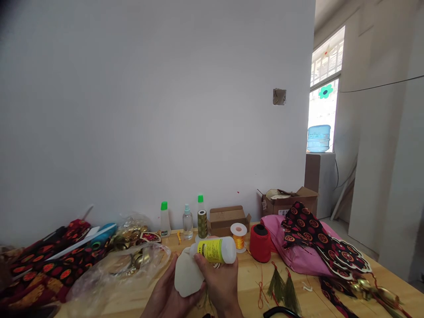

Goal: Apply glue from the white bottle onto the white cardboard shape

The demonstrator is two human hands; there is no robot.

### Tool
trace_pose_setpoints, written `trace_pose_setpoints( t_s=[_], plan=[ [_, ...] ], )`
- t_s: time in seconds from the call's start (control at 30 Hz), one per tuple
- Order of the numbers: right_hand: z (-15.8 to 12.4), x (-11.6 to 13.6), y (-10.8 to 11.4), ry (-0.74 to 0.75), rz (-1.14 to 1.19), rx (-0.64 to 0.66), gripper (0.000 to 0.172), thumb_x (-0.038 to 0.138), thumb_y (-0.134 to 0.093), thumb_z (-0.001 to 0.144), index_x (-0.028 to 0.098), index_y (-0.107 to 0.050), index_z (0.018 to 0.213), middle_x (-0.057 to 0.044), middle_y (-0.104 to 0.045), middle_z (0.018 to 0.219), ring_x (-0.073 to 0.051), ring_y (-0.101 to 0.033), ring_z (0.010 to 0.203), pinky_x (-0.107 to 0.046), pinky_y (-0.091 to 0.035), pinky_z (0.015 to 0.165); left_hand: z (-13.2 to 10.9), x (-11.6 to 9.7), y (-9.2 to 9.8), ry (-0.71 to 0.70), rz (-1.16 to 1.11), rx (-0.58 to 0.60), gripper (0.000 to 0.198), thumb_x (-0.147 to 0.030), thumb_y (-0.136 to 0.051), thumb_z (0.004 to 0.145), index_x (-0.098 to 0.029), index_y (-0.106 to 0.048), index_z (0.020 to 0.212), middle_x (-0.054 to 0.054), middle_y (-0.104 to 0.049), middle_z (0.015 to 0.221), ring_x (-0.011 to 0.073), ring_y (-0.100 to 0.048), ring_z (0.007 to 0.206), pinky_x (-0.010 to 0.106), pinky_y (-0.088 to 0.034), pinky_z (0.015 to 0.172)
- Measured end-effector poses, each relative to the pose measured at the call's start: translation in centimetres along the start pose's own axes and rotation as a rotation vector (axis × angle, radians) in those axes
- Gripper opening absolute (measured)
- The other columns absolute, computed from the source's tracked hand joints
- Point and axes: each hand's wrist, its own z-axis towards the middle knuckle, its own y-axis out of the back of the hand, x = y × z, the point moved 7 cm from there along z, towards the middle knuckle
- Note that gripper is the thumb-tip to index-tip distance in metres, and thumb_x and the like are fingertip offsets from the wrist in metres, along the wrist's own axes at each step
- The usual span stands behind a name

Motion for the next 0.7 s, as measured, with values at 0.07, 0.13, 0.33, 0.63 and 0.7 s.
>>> trace_pose_setpoints(
  t_s=[0.07, 0.13, 0.33, 0.63, 0.7],
  plan=[
    [-0.07, 0.10, 0.02, 0.002, 0.013, -0.006, 0.042, 0.020, -0.073, 0.049, 0.011, -0.056, 0.085, -0.004, -0.069, 0.068, -0.014, -0.063, 0.060, -0.019, -0.053, 0.055, 0.05, 0.14, 0.08, 0.012, -0.005, -0.009, 0.024, -0.038, -0.051, 0.073, -0.022, -0.064, 0.085, 0.005, -0.068, 0.087, 0.0214, -0.060, 0.081, 0.037, -0.046, 0.072],
    [-0.13, 0.05, 0.04, -0.008, 0.035, -0.011, 0.042, 0.019, -0.074, 0.048, 0.011, -0.056, 0.085, -0.005, -0.069, 0.067, -0.015, -0.064, 0.060, -0.020, -0.054, 0.055, 0.17, 0.25, 0.17, 0.025, -0.019, -0.015, 0.025, -0.038, -0.051, 0.073, -0.021, -0.064, 0.087, 0.006, -0.068, 0.089, 0.0214, -0.060, 0.082, 0.037, -0.046, 0.074],
    [-0.22, -0.23, 0.26, -0.032, 0.043, -0.036, 0.045, 0.019, -0.075, 0.046, 0.010, -0.057, 0.086, -0.008, -0.070, 0.069, -0.017, -0.064, 0.059, -0.021, -0.055, 0.055, 0.34, 0.07, 0.06, 0.016, -0.020, 0.002, 0.024, -0.037, -0.051, 0.074, -0.021, -0.065, 0.086, 0.006, -0.068, 0.088, 0.0220, -0.060, 0.083, 0.038, -0.045, 0.077],
    [0.09, -0.16, 0.33, -0.003, 0.051, -0.013, 0.046, 0.020, -0.074, 0.048, 0.010, -0.056, 0.089, -0.007, -0.070, 0.069, -0.017, -0.064, 0.061, -0.022, -0.055, 0.056, 0.02, 0.15, 0.02, 0.017, -0.005, -0.030, 0.022, -0.037, -0.054, 0.072, -0.021, -0.066, 0.081, 0.005, -0.069, 0.083, 0.0204, -0.060, 0.076, 0.037, -0.048, 0.070],
    [0.08, -0.20, 0.36, -0.006, 0.044, -0.015, 0.048, 0.020, -0.075, 0.048, 0.010, -0.056, 0.091, -0.007, -0.069, 0.070, -0.017, -0.064, 0.062, -0.023, -0.055, 0.056, 0.05, 0.15, 0.01, 0.016, -0.002, -0.027, 0.022, -0.037, -0.054, 0.072, -0.021, -0.065, 0.082, 0.005, -0.069, 0.084, 0.0197, -0.060, 0.074, 0.037, -0.048, 0.070]
  ],
)
